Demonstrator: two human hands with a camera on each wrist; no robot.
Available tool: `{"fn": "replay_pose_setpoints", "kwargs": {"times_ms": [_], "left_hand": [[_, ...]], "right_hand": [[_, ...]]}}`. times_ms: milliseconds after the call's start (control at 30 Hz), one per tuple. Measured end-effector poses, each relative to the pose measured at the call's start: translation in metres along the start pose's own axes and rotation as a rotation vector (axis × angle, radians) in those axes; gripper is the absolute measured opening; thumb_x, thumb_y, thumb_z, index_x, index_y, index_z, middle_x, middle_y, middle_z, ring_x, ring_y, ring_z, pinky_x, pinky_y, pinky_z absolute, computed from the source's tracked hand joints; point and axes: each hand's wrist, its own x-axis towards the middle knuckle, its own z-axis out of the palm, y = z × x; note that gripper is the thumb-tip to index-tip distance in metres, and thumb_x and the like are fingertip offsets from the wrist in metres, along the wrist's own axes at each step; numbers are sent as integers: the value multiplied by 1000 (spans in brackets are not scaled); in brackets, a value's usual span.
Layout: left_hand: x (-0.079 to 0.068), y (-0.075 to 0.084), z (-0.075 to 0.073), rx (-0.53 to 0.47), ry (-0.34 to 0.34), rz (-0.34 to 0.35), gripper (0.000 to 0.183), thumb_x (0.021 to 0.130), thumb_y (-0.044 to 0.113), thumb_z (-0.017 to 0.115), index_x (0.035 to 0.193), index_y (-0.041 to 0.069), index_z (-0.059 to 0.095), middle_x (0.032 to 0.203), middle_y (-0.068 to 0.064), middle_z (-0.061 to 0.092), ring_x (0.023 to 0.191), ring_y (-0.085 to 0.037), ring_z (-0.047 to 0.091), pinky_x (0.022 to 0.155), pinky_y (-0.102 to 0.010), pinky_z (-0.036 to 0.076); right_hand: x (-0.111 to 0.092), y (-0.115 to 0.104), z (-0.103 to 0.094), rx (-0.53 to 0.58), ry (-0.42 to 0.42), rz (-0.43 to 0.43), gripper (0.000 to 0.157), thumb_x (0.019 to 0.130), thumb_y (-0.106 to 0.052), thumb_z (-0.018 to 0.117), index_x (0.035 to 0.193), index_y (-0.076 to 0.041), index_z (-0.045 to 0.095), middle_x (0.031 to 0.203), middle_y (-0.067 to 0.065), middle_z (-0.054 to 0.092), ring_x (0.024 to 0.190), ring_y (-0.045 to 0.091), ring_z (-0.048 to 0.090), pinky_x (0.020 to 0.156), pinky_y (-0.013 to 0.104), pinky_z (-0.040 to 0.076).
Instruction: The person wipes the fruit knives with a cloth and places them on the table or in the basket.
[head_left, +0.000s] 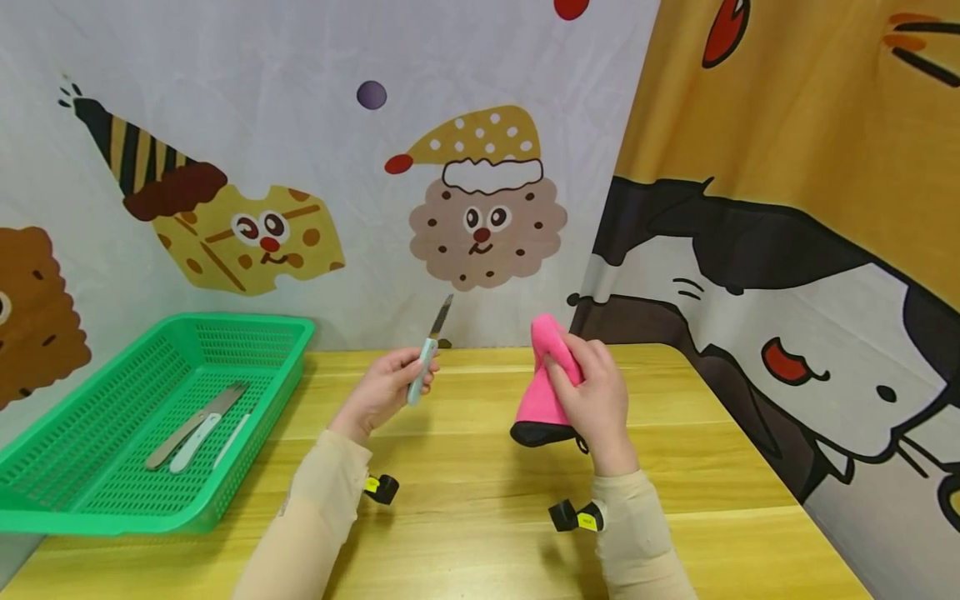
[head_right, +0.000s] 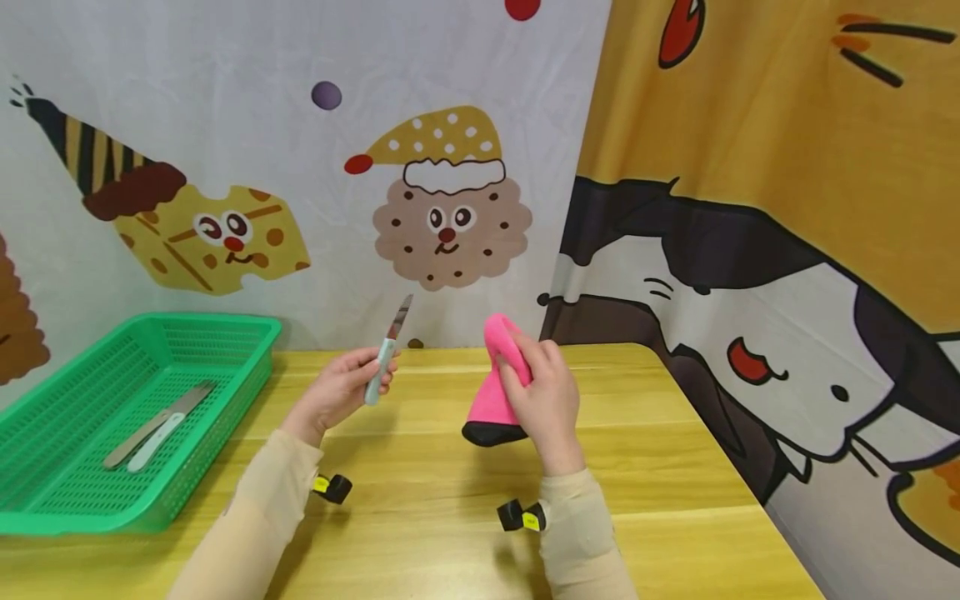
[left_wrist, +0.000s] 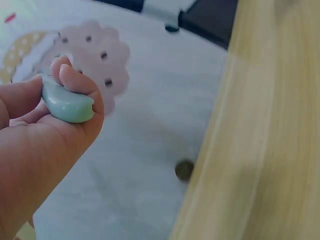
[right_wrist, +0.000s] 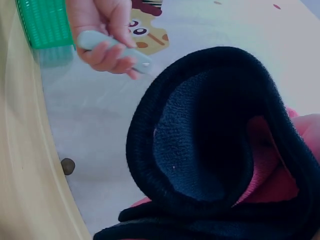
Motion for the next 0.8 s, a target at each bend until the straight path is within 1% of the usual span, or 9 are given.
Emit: {"fn": "replay_pose_setpoints", "kwargs": {"times_ms": [133, 233, 367, 433, 467, 600, 667, 733, 800], "left_hand": [[-5, 4, 13, -72, -69, 32, 41, 108, 8, 36, 140, -19, 36, 102, -8, 59, 80, -12, 54, 73, -24, 49], [-10, 6, 20, -126, -108, 50, 37, 108, 8, 34, 137, -15, 43, 100, -6, 60, 79, -12, 54, 71, -24, 49], [-17, 8, 28, -182, -151, 69, 33, 108, 8, 34, 131, -6, 53, 98, -6, 60, 78, -13, 54, 70, -25, 48], [-20, 8, 31, -187, -175, 81, 33, 109, 7, 33, 131, -5, 54, 98, -6, 59, 78, -13, 53, 69, -24, 48], [-21, 8, 33, -190, -187, 87, 34, 109, 7, 32, 132, -8, 52, 97, -5, 58, 78, -12, 52, 69, -24, 47], [-25, 7, 38, -210, -223, 104, 38, 109, 5, 29, 137, -15, 44, 96, -4, 57, 77, -12, 51, 69, -22, 47], [-26, 6, 41, -232, -236, 103, 39, 109, 5, 28, 138, -16, 42, 96, -5, 57, 77, -12, 51, 68, -22, 46], [-27, 6, 43, -239, -247, 101, 38, 109, 5, 28, 137, -15, 44, 96, -5, 56, 77, -12, 50, 68, -22, 46], [-27, 5, 46, -235, -260, 100, 38, 109, 5, 27, 136, -16, 43, 96, -5, 55, 76, -12, 49, 67, -22, 46]], "right_hand": [[-1, -3, 0, 15, 47, -77, 35, 85, -16, 78, 118, -11, 71, 88, 9, 54, 68, 19, 47, 53, 36, 39], [0, -5, 0, 32, 111, -168, 33, 85, -16, 77, 117, -11, 71, 87, 11, 53, 67, 20, 47, 51, 36, 39], [1, -9, 1, 39, 201, -305, 29, 91, -25, 71, 116, -11, 72, 87, 14, 53, 67, 23, 49, 50, 37, 40], [1, -13, 0, 38, 230, -356, 29, 94, -29, 66, 117, -12, 72, 86, 14, 54, 66, 23, 49, 50, 37, 40], [2, -15, 0, 32, 238, -380, 30, 95, -31, 64, 117, -13, 72, 85, 14, 54, 66, 23, 49, 50, 37, 40], [1, -22, 1, 27, 232, -427, 28, 96, -32, 62, 117, -17, 73, 83, 12, 53, 65, 21, 48, 51, 35, 40], [0, -24, 3, 27, 214, -439, 27, 95, -29, 64, 117, -18, 74, 82, 11, 53, 64, 21, 48, 50, 35, 41], [-2, -27, 7, 29, 190, -449, 26, 93, -25, 66, 117, -19, 74, 83, 11, 54, 65, 21, 49, 51, 35, 42], [-5, -29, 11, 25, 160, -458, 29, 88, -19, 69, 117, -20, 73, 85, 10, 56, 65, 21, 50, 51, 36, 43]]}}
